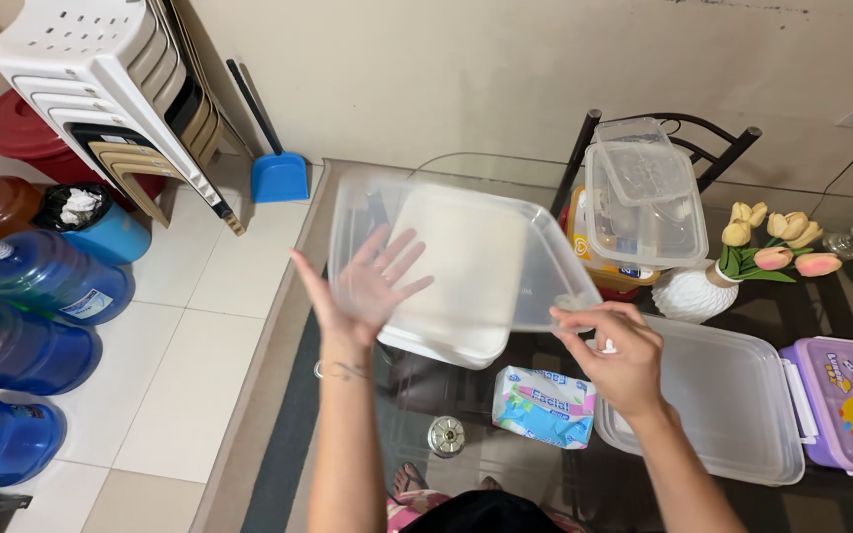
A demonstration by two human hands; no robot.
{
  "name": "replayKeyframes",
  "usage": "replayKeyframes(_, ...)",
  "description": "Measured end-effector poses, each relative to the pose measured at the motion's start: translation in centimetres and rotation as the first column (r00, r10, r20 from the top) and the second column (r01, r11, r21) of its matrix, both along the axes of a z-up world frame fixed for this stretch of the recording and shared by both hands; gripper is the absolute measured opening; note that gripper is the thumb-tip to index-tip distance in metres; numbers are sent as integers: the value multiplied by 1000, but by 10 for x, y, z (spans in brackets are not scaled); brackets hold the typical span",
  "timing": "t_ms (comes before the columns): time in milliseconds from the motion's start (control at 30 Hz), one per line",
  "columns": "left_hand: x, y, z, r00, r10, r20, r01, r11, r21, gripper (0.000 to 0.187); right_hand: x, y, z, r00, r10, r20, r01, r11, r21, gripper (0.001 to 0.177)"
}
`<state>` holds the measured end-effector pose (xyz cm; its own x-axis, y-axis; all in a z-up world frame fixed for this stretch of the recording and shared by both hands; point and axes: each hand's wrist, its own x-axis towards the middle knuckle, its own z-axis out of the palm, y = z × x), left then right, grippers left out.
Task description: The person wipes the exterior surfaces of several clear plastic food storage containers and their lids using a white tissue. They handle the containers one at a time, wiping the sides and tops, then placing them back on the glass table.
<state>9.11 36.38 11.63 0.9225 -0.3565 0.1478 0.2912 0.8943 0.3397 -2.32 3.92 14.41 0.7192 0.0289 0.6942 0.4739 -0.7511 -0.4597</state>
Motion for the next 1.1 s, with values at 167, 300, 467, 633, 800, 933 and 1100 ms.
replayKeyframes(167,-9,4,-11,989,-61,-135,95,959,266,87,4,-28,-5,967,126,-221,-191,933,-305,26)
replayKeyframes(300,-18,-24,-43,981,25,-192,32,958,285,86,13,-56,-13,824,16,-566,-104,987,-124,33)
replayKeyframes(467,-26,-59,-72,952,113,-284,-34,963,267,88,50,-36,-47,941,-42,-336,287,625,726,23)
replayKeyframes(633,-30,-81,-73,973,128,-193,-82,970,231,83,35,70,-96,949,191,-249,-171,980,99,37)
replayKeyframes(800,-41,-91,-50,978,172,-117,-127,939,320,75,9,97,-93,809,410,-422,-459,888,-17,57)
replayKeyframes(933,-45,-102,-24,973,160,-168,-2,732,682,81,32,100,-63,895,353,-274,-410,891,-194,49)
replayKeyframes(1100,-51,-108,-24,990,67,-124,31,754,656,78,62,111,-29,984,75,-161,-126,934,-335,65)
